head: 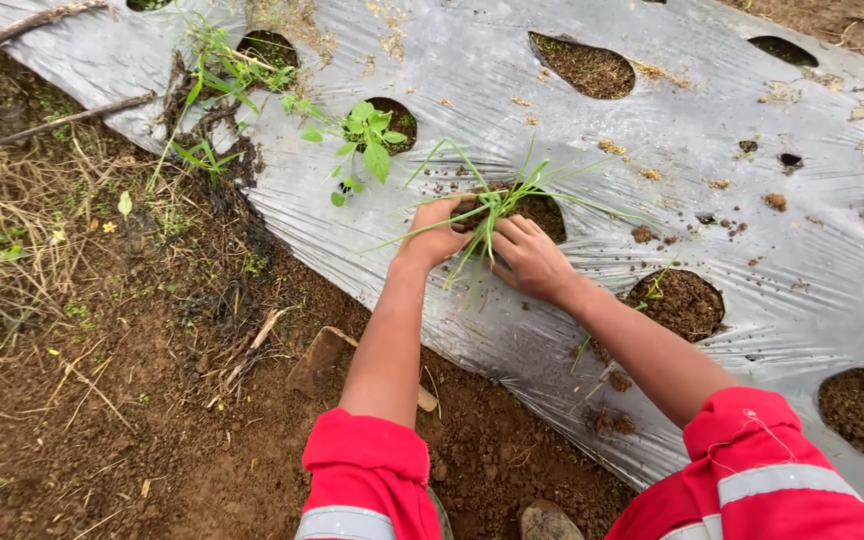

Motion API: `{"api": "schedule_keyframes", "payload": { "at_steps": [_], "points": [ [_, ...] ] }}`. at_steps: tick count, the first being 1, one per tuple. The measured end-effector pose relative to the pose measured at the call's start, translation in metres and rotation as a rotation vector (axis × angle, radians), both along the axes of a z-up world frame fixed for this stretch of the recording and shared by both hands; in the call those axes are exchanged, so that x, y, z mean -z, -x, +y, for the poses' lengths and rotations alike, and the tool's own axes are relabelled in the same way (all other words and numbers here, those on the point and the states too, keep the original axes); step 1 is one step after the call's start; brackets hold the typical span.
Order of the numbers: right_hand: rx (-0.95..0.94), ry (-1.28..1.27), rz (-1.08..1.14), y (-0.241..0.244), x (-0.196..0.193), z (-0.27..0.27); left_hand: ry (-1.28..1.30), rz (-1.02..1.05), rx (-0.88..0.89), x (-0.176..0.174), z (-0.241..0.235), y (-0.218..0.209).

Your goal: Using a hand hoe to dig holes in the soil and planting seedlings through plastic mulch in a field.

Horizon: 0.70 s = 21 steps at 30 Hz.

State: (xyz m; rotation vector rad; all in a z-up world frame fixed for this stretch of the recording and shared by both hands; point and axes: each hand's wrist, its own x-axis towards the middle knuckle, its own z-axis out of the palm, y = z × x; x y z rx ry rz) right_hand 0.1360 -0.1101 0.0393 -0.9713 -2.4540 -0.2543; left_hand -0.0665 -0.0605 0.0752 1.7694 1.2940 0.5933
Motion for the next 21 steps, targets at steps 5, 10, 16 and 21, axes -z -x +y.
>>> {"api": "schedule_keyframes", "payload": {
  "at_steps": [5,10,16,21],
  "points": [
    [0.019,-0.146,-0.052,0.038,-0.02,0.007,-0.056,0.021,-0.139,0.03,0.003,0.027],
    [0.052,-0.183,-0.098,0.06,-0.003,0.023,-0.251,0.281,-0.123,0.072,0.018,0.036],
    [0.066,-0.186,-0.155,0.035,0.051,0.042,-0.326,0.322,-0.046,0.065,0.009,0.035],
    [-0.192,-0.208,-0.07,0.003,0.03,0.024,-0.204,0.29,0.046,0.009,-0.017,0.032]
  ]
}}
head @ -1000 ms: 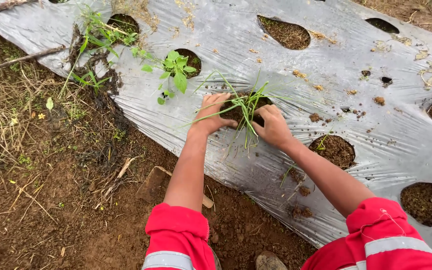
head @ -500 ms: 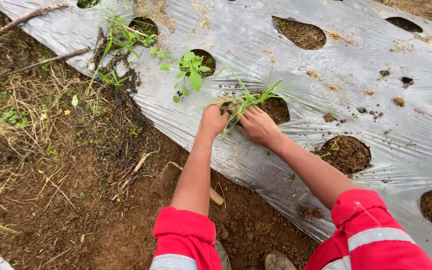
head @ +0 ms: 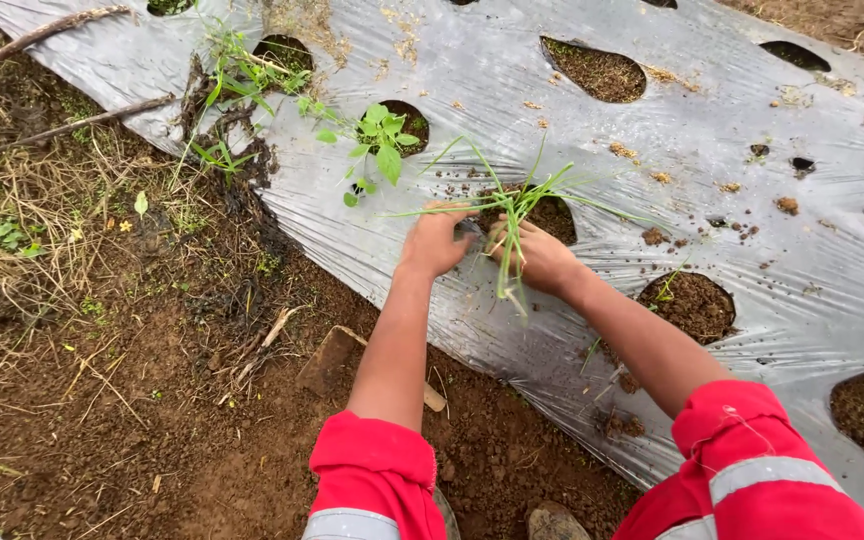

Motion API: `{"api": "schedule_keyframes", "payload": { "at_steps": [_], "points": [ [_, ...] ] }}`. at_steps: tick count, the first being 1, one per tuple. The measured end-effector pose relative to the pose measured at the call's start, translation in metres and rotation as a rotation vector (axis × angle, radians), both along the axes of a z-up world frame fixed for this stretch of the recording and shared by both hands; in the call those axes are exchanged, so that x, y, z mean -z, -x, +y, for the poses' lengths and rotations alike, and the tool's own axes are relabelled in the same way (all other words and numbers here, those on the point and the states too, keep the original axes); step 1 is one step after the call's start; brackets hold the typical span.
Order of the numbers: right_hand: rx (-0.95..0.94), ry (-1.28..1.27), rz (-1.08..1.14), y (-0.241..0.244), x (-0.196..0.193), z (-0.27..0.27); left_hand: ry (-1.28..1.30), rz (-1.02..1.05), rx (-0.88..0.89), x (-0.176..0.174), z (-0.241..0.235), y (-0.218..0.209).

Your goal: Using a hand hoe to dig holes in the soil and planting seedlings through plastic mulch in a field.

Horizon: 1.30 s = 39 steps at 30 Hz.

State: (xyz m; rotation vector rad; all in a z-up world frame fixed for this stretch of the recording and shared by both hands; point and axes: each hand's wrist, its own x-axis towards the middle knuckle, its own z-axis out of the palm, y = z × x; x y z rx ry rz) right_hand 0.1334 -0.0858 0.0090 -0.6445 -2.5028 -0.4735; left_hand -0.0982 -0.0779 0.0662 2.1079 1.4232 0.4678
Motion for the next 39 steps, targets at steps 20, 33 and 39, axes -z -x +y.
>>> {"api": "schedule_keyframes", "payload": {
  "at_steps": [20,33,39],
  "points": [
    [0.27,0.088,0.123,-0.065,-0.016,-0.019,-0.072,0.097,-0.017,0.025,0.026,-0.052],
    [0.577,0.333,0.321,-0.064,0.017,0.026,-0.153,-0.251,-0.165,0.041,0.054,-0.073],
    [0.592,0.624,0.485,-0.027,-0.019,0.021,-0.261,-0.403,-0.227,0.034,0.054,-0.076]
  ]
}}
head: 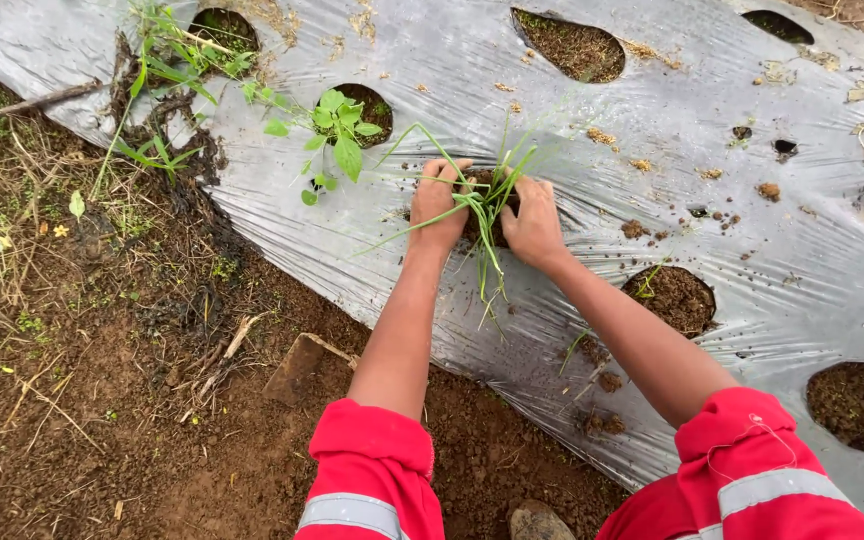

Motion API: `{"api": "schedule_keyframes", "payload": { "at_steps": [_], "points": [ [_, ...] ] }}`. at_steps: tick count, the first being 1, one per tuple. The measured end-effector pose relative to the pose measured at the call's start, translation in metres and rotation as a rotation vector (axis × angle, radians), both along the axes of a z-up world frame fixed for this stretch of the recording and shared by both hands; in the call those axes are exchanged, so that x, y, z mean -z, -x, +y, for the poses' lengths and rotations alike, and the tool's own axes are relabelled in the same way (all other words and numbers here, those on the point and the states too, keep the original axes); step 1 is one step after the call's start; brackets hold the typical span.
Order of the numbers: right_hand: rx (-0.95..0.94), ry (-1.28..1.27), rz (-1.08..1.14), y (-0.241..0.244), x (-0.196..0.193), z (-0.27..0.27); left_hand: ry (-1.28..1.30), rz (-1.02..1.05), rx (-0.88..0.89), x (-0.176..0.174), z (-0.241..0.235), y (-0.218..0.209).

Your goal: Using a hand hoe to dig holes in the soil and planting seedlings through plastic mulch in a field.

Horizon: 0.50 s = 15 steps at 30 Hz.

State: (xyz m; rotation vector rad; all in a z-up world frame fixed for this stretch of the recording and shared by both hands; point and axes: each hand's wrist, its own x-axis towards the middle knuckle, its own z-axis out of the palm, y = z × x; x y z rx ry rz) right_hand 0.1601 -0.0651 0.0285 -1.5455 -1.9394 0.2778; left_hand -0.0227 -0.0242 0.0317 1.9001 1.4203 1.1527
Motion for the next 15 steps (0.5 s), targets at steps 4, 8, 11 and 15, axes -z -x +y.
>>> {"api": "schedule_keyframes", "payload": {
  "at_steps": [4,8,11,15],
  "points": [
    [-0.02,-0.082,0.025,0.007,-0.001,-0.006,-0.033,-0.098,0.032,0.018,0.011,-0.005],
    [-0.07,-0.219,-0.05,0.008,0.001,-0.008,-0.025,-0.126,0.028,0.018,0.019,-0.014],
    [-0.065,-0.254,-0.046,0.004,0.0,-0.008,0.116,-0.205,0.107,-0.001,0.015,-0.013],
    [-0.13,-0.309,-0.187,0.002,-0.025,-0.009,0.266,-0.397,0.186,-0.013,0.014,-0.008]
  ]
}}
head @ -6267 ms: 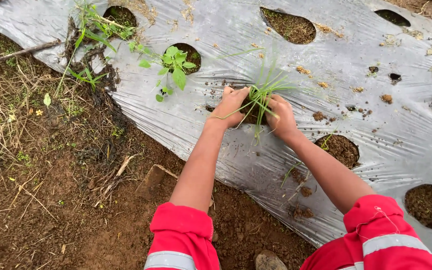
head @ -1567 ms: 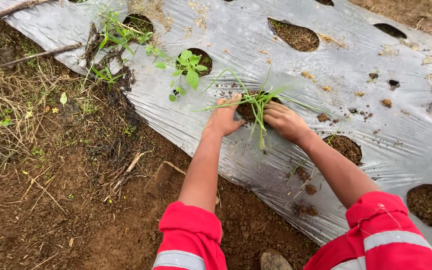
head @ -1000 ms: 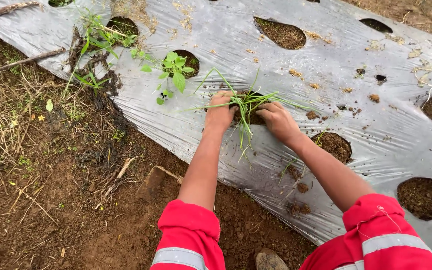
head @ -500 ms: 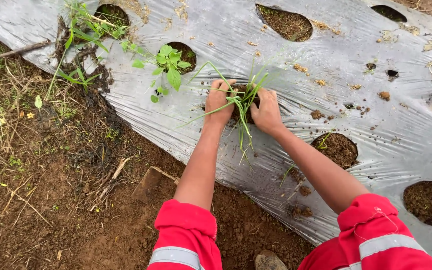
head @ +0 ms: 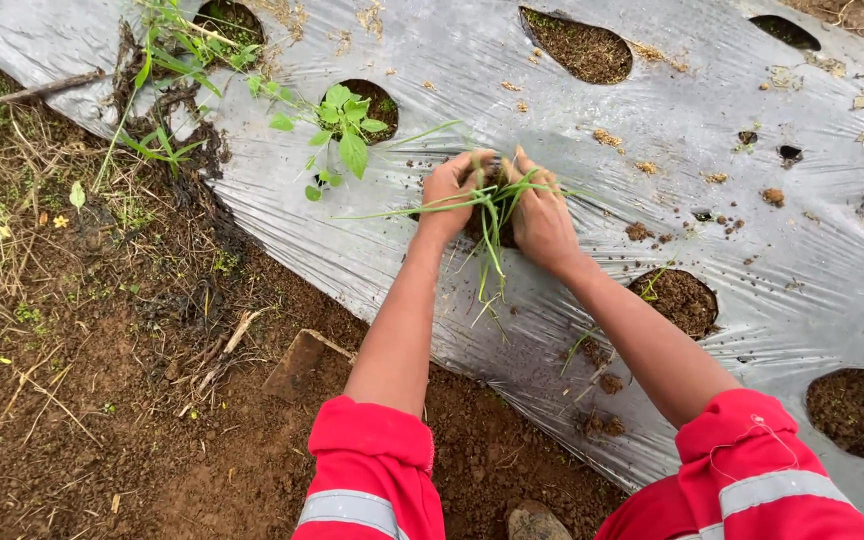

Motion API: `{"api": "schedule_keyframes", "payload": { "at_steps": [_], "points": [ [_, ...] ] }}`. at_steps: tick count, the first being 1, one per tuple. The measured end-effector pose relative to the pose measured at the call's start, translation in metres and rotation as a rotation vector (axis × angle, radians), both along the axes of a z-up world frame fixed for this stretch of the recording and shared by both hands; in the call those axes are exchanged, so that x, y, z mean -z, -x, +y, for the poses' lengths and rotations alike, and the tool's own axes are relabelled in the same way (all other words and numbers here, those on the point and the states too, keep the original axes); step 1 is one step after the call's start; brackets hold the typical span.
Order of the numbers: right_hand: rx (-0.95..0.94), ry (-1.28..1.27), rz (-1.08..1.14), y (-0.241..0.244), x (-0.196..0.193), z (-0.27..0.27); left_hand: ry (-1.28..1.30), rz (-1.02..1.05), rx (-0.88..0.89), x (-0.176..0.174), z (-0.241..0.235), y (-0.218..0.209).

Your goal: Using a hand hoe to dig holes in the soil and planting seedlings through plastic mulch in a field.

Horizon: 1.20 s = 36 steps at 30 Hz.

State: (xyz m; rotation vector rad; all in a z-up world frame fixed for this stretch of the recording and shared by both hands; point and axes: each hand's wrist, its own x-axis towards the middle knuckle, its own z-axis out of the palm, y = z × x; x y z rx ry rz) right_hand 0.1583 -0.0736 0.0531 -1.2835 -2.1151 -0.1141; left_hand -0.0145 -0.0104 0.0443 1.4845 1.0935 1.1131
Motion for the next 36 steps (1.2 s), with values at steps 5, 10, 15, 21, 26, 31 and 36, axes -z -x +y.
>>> {"api": "schedule_keyframes", "payload": {
  "at_steps": [5,10,15,21,26,31,36],
  "points": [
    [-0.09,0.062,-0.144,-0.024,0.044,0.018,-0.538,0.314,-0.193,0.121,0.044,0.001],
    [-0.042,0.017,-0.293,-0.032,0.048,0.008,-0.711,0.458,-0.051,0.106,0.027,-0.012],
    [-0.053,0.189,-0.172,-0.018,0.018,0.004,-0.29,0.42,0.084,0.029,-0.006,-0.002],
    [-0.081,0.07,-0.389,-0.015,0.02,-0.002,-0.51,0.653,0.116,0.018,-0.004,0.018],
    [-0.088,0.092,-0.4,-0.028,0.045,0.008,-0.281,0.664,0.066,0.008,-0.02,0.011],
    [-0.083,0.223,-0.315,-0.025,0.025,0.007,-0.054,0.662,0.109,-0.009,-0.027,0.016],
    [-0.024,0.287,-0.351,-0.018,0.017,0.024,-0.109,0.691,0.098,-0.018,-0.028,0.023]
  ]
}}
